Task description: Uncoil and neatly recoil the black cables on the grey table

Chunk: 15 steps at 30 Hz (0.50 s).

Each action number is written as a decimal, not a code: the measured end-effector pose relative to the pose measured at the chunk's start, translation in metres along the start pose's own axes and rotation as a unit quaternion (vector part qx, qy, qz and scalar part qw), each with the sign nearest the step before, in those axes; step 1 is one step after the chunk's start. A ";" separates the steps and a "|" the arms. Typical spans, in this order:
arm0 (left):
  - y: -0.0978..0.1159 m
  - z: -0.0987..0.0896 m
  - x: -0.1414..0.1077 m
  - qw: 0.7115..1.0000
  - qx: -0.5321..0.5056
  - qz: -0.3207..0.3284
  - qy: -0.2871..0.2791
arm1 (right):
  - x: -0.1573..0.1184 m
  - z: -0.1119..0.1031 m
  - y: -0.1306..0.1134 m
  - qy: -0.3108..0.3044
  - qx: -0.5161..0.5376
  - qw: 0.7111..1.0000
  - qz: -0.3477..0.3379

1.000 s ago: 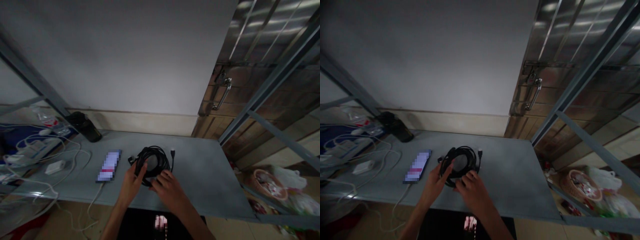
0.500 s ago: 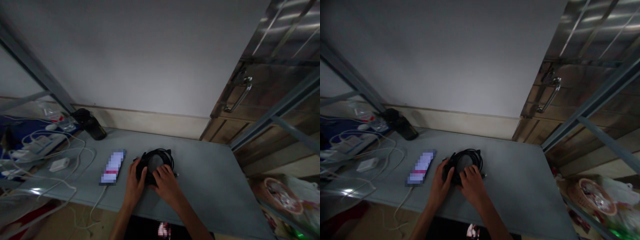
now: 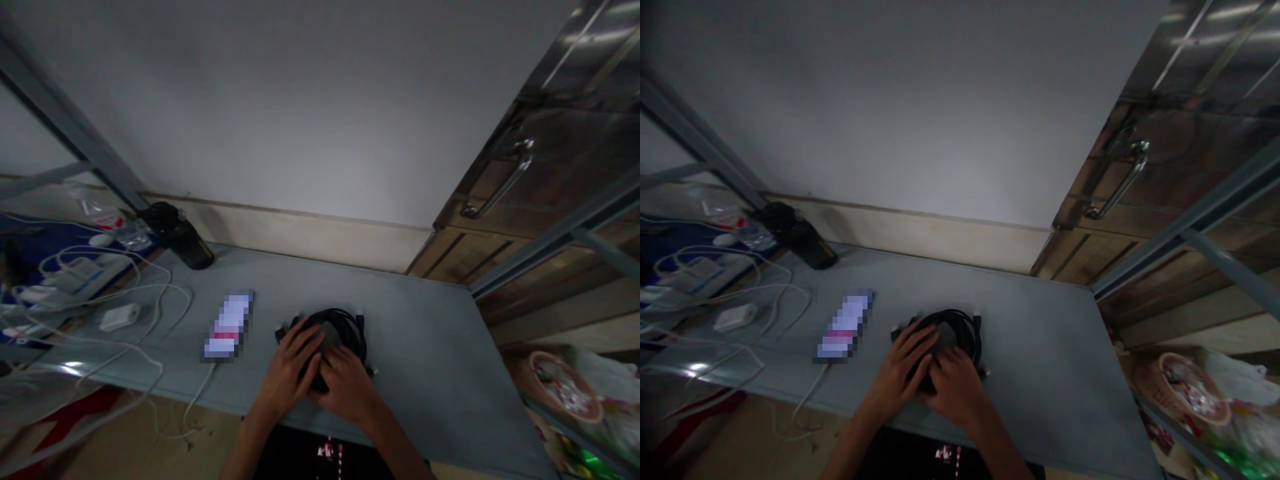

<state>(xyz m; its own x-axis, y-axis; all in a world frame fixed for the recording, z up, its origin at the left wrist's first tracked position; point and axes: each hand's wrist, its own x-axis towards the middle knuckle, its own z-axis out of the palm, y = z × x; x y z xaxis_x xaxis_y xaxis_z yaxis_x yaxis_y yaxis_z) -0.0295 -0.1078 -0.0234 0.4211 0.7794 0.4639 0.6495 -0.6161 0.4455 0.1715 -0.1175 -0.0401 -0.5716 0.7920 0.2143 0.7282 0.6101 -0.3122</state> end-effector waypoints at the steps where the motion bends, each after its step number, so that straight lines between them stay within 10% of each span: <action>1: 0.001 0.000 0.000 1.000 -0.011 0.004 -0.018 | -0.010 0.001 0.001 0.007 -0.002 1.000 0.003; 8: 0.027 0.003 0.002 0.993 -0.012 0.049 -0.104 | -0.081 -0.002 0.020 0.137 -0.003 0.991 0.010; 15: 0.053 0.024 0.016 0.993 -0.033 0.055 -0.101 | -0.131 -0.036 0.062 0.132 -0.017 0.991 0.018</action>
<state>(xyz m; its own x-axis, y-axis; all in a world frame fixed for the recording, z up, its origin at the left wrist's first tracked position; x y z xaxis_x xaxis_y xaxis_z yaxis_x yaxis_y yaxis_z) 0.0266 -0.1253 -0.0115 0.6094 0.7103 0.3522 0.5528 -0.6991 0.4534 0.3056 -0.1827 -0.0540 -0.4295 0.7883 0.4405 0.7610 0.5786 -0.2935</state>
